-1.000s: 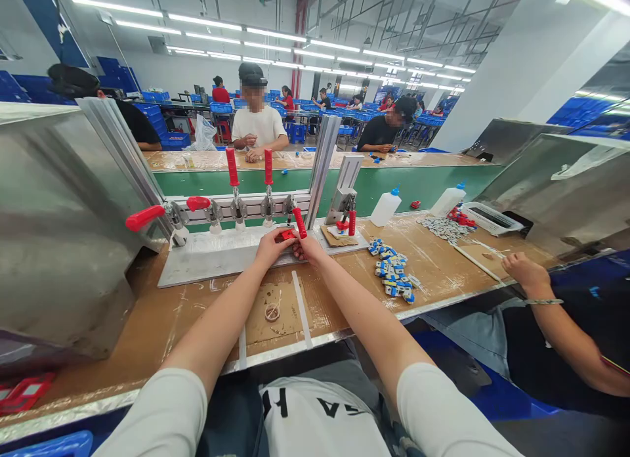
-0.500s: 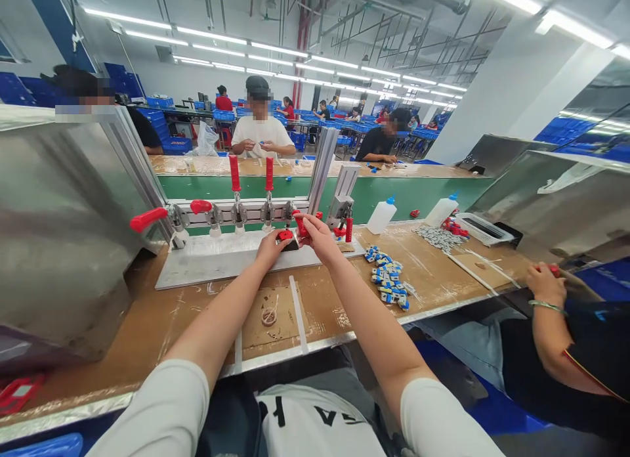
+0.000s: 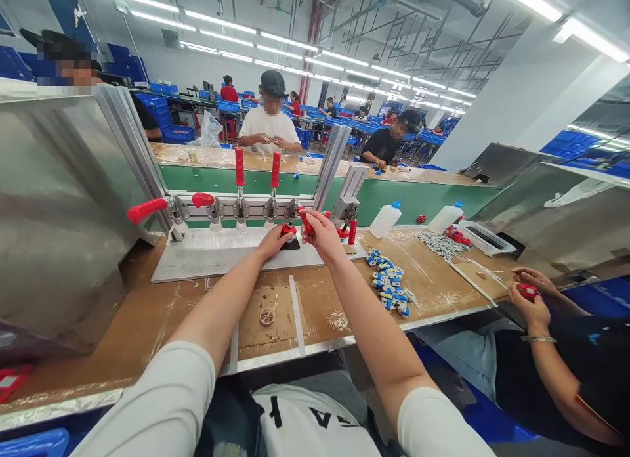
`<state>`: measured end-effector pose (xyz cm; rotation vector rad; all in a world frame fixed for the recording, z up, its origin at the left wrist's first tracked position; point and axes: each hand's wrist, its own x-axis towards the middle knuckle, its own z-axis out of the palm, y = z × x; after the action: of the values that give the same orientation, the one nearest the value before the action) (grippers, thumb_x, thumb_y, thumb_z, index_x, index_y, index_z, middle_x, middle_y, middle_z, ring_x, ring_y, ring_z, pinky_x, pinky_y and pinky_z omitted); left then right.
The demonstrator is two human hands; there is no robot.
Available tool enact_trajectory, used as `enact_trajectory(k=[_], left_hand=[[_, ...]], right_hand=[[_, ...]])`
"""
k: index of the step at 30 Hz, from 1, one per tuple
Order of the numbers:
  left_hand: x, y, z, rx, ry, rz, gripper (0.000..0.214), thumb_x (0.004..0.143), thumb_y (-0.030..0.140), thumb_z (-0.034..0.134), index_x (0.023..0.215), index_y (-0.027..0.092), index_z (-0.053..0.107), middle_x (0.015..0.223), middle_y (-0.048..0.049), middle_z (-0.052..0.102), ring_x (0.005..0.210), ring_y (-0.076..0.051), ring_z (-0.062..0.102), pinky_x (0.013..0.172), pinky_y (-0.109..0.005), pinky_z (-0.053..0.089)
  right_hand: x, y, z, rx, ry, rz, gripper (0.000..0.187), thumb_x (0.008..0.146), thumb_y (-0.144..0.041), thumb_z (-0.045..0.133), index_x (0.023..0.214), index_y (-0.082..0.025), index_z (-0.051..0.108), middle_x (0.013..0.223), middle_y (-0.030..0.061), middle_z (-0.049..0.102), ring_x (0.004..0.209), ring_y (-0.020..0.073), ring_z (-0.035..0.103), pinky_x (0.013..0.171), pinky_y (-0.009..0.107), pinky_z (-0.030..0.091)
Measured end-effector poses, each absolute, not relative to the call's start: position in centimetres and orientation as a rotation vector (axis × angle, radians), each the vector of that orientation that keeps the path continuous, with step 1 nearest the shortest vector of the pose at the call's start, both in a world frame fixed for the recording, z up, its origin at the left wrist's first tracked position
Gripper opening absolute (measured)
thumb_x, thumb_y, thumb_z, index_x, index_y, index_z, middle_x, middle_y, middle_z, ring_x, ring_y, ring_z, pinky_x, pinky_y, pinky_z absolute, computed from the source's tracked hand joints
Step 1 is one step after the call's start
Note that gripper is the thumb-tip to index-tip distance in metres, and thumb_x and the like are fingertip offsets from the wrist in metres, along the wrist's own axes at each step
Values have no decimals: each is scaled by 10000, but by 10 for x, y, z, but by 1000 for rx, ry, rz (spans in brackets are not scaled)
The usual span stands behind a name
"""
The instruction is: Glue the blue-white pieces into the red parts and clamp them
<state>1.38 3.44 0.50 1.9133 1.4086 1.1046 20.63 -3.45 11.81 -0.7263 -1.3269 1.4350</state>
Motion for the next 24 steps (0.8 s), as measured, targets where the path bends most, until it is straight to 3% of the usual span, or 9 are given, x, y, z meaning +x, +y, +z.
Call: enact_trajectory(k=[9,15,19,24], left_hand=[[11,34,3,1939,1343,1099,498,975,443,595,1388,163,592,1337,-146,721,1244,-300,664,1128,-434,492],[11,36,1,1938,1314,1097,495,978,445,588,1392,173,604,1322,-132,731,1233,-294,673,1124,-416,496],[8,36,-1,1939,1333,1088,519,975,459,599,1401,163,605,1352,-148,719,1260,-313,664,1126,-428,497],[11,38,0,1971,1334,1058,508,990,422,576,1424,158,592,1366,-161,711,1268,-329,660,1133,-464,494]], right_hand=[[206,-41,93,-693,-1391,1372,474,878,-572,747,1242,-272,709,723,-49,584,640,116,543,629,267,542],[206,-32,62,-719,-1505,1287,548,887,-651,702,1281,-272,670,758,-38,589,667,134,543,703,313,563],[208,-27,49,-719,-1684,1130,523,963,-691,579,1268,-271,644,779,-19,587,726,163,575,751,331,541],[213,-24,44,-843,-1978,823,476,1071,-614,400,1195,-237,662,834,13,619,818,189,608,865,348,519]])
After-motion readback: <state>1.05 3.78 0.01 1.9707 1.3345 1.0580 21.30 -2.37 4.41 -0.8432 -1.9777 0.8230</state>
